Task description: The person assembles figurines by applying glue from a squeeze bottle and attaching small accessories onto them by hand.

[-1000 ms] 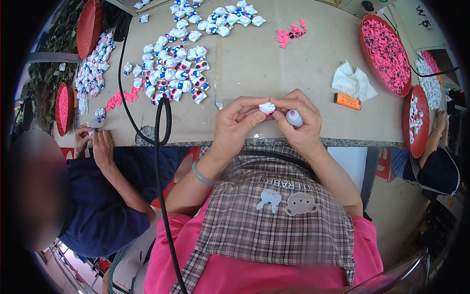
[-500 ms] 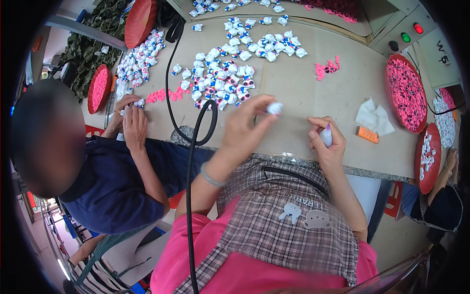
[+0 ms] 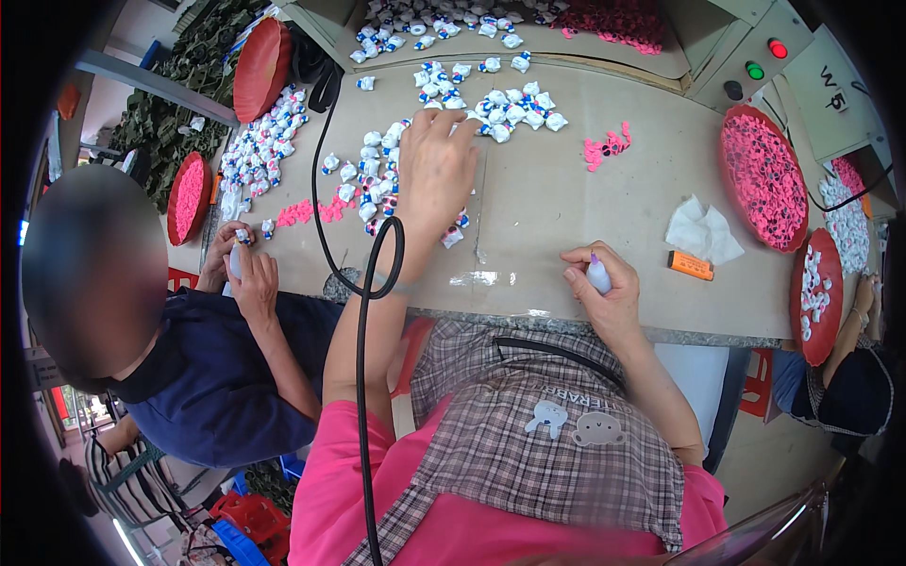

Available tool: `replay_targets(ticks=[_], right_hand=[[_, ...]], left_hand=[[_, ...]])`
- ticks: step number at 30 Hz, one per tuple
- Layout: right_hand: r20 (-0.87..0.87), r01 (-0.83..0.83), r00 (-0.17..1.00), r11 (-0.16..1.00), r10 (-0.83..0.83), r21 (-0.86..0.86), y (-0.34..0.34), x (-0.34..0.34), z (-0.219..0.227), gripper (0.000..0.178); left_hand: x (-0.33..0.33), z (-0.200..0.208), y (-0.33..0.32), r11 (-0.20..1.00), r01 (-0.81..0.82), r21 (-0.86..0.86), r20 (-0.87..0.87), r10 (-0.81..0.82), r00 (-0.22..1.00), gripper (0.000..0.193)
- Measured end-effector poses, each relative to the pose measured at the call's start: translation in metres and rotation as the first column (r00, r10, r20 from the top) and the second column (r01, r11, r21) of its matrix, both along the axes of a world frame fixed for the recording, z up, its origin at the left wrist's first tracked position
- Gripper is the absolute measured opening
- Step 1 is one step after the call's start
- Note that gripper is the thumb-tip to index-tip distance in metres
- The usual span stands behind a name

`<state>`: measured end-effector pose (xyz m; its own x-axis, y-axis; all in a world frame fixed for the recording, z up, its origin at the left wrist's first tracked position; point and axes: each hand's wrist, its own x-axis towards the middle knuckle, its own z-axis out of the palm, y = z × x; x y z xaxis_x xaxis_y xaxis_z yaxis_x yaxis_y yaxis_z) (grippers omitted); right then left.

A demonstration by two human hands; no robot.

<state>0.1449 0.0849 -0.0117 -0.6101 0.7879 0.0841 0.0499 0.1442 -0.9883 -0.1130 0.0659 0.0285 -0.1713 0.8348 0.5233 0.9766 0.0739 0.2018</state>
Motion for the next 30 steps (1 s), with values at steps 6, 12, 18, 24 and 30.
replay_targets(ticks=[6, 12, 18, 24, 30], right_hand=[[0.012, -0.025, 1.0, 0.999, 0.024, 0.043, 0.001, 0.0, 0.002, 0.014], [0.028, -0.023, 0.999, 0.997, 0.021, 0.078, 0.001, 0.005, 0.002, 0.014], [-0.024, -0.008, 1.0, 1.0, 0.007, -0.027, 0.004, 0.005, -0.001, 0.014], [-0.102, 0.019, 0.993, 0.946, -0.054, -0.323, 0.006, 0.011, 0.01, 0.021], [-0.357, -0.071, 0.928, 0.893, -0.104, -0.443, 0.015, 0.022, 0.01, 0.026]], left_hand=[[-0.012, -0.027, 0.038, 0.973, -0.123, -0.194, -0.189, 0.086, 0.978, 0.024], [0.006, -0.005, 0.027, 0.986, -0.101, -0.136, -0.126, 0.084, 0.988, 0.011], [0.053, 0.003, -0.015, 0.961, 0.195, 0.197, 0.98, -0.197, -0.019, 0.014], [0.08, -0.015, -0.045, 0.924, 0.173, 0.341, 0.757, -0.161, -0.633, 0.025], [0.089, -0.014, -0.056, 0.914, 0.21, 0.346, 0.721, -0.116, -0.683, 0.03]])
